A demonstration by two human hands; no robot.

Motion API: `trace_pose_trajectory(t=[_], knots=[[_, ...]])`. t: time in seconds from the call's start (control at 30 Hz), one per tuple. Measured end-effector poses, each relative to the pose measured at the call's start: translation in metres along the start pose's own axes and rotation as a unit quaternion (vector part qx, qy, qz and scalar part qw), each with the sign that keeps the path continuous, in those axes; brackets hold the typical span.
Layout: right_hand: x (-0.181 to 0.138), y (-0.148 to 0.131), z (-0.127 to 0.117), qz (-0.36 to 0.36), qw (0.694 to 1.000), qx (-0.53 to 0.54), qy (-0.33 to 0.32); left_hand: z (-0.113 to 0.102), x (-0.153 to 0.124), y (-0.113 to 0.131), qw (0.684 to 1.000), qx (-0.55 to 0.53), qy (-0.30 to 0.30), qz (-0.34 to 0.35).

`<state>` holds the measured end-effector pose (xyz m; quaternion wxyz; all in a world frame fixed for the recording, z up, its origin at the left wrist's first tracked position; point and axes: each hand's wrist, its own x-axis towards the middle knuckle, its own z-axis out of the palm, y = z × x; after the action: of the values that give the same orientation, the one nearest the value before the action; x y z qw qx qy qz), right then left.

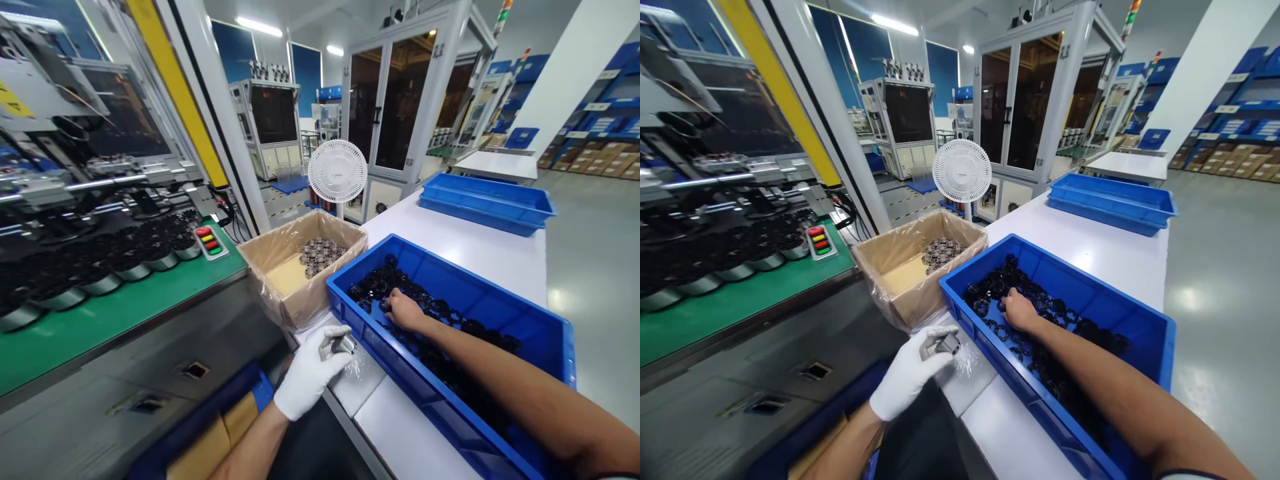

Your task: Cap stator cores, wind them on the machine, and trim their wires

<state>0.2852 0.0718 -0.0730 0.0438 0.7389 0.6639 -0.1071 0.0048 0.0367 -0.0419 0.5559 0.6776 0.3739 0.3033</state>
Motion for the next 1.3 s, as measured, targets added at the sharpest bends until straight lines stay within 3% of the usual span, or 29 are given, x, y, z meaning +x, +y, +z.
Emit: trace_pose_trajectory(t=[0.1,0.17,0.23,0.3,0.37,0.47,0.57,0.67,0.73,0.9,1.03,1.3], knots=[[-0.005,-0.003,-0.003,-0.013,0.999,-0.029,-0.013,-0.010,-0.015,0.018,0.989,-0.144,-0.002,-0.013],[-0.007,-0.003,-0.013,-0.032,0.998,-0.052,-0.004,-0.010,-0.026,0.026,0.988,-0.147,0.033,-0.010],[-0.007,-0.002,-0.028,-0.058,0.996,-0.067,0.024,-0.009,-0.034,0.033,0.987,-0.134,0.080,-0.025],[-0.009,-0.005,-0.044,-0.101,0.988,-0.053,0.103,-0.009,-0.038,0.038,0.984,-0.135,0.109,-0.029],[-0.020,-0.015,-0.058,-0.197,0.953,0.010,0.229,-0.013,-0.040,0.041,0.981,-0.171,0.089,-0.007],[-0.058,-0.042,-0.069,-0.349,0.860,0.125,0.350,-0.016,-0.037,0.035,0.963,-0.267,0.013,0.024],[-0.101,-0.071,-0.069,-0.408,0.807,0.244,0.349,-0.006,-0.031,0.024,0.938,-0.341,-0.054,0.020],[-0.128,-0.090,-0.064,-0.448,0.768,0.327,0.320,0.013,-0.031,0.022,0.916,-0.391,-0.080,0.039],[-0.135,-0.095,-0.062,-0.469,0.763,0.315,0.314,0.022,-0.034,0.028,0.918,-0.390,-0.055,0.050],[-0.132,-0.091,-0.066,-0.501,0.774,0.217,0.322,0.024,-0.042,0.045,0.966,-0.254,0.034,0.039],[-0.130,-0.091,-0.071,-0.507,0.771,0.196,0.331,0.020,-0.043,0.048,0.967,-0.250,0.014,0.050],[-0.131,-0.093,-0.073,-0.507,0.766,0.176,0.355,0.014,-0.045,0.057,0.957,-0.290,-0.026,-0.011]])
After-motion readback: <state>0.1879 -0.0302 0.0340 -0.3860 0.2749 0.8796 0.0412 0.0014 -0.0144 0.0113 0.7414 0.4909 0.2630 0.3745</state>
